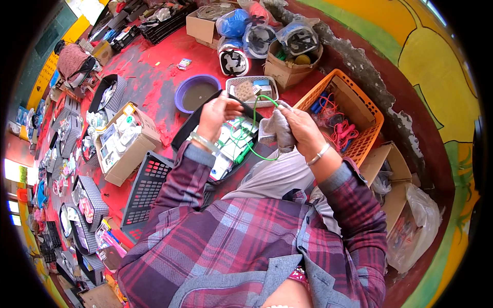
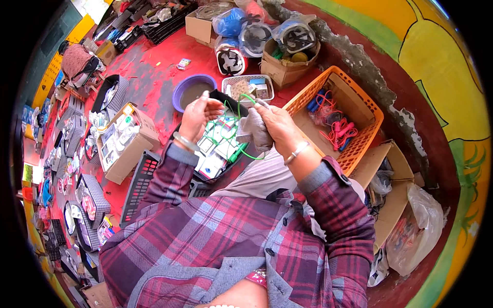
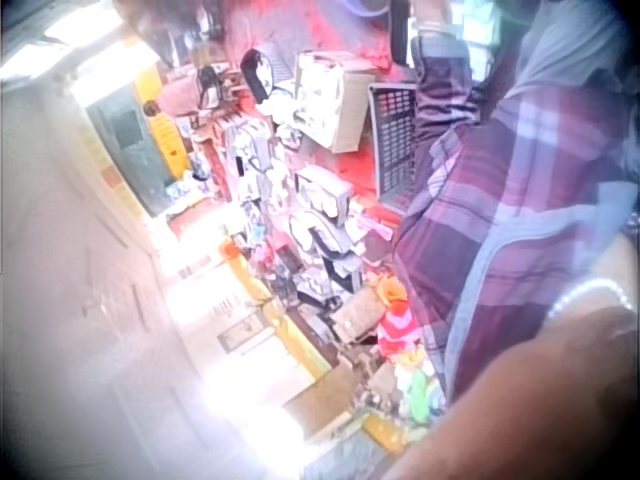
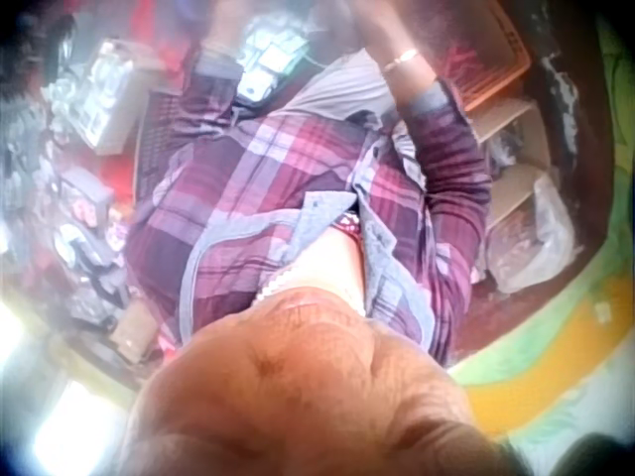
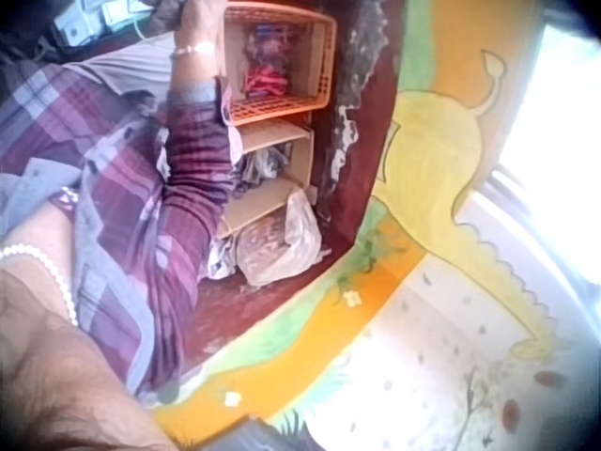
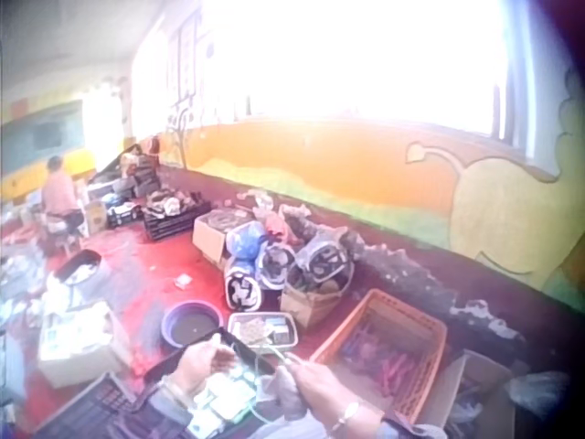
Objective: The person wipes jump rope handles with a cloth, coils the green cords by hand, and places the jump ropes into an orange crate. They also handle and look at a jump rope already in its plastic packaging.
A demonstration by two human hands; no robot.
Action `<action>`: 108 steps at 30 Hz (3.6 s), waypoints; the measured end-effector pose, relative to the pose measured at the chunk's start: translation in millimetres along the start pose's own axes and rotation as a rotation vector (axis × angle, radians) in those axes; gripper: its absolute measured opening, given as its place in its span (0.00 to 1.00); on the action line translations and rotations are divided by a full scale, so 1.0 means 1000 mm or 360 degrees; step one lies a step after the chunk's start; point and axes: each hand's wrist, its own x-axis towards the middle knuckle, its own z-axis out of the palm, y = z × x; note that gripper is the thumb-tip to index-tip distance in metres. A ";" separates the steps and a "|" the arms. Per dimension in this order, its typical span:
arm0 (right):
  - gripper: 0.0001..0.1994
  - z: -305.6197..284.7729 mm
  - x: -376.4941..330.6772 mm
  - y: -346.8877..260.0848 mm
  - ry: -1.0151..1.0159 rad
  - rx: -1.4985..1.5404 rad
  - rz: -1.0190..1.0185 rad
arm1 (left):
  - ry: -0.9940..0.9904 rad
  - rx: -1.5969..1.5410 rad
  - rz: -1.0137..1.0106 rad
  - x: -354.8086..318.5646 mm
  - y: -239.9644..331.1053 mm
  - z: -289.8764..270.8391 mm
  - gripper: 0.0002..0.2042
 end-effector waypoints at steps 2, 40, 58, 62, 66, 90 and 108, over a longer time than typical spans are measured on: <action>0.11 0.003 0.009 0.007 -0.0033 0.0012 -0.0015 | -0.0335 0.0015 -0.0124 -0.022 0.023 0.029 0.22; 0.11 0.024 -0.102 -0.078 -0.0572 -0.0400 -0.0178 | 0.0690 -0.1055 -0.0052 0.142 0.107 -0.101 0.16; 0.15 -0.012 -0.147 -0.100 -0.0210 -0.0086 -0.0402 | 0.0788 -0.0971 -0.0615 0.122 -0.086 -0.173 0.28; 0.14 -0.007 -0.132 -0.096 -0.0029 0.0100 -0.0583 | 0.0181 -0.0976 -0.0981 0.086 -0.088 -0.105 0.45; 0.12 -0.016 -0.108 -0.082 0.0083 0.0421 -0.0414 | -0.0468 -0.0713 -0.0948 0.029 -0.038 0.005 0.41; 0.12 -0.003 -0.092 -0.012 -0.0202 -0.0619 -0.0729 | -0.0483 -0.1136 -0.0189 -0.049 0.054 0.113 0.09; 0.14 -0.062 -0.122 0.007 -0.0102 -0.0260 -0.0278 | -0.0238 -0.1163 -0.0240 0.052 0.038 0.059 0.13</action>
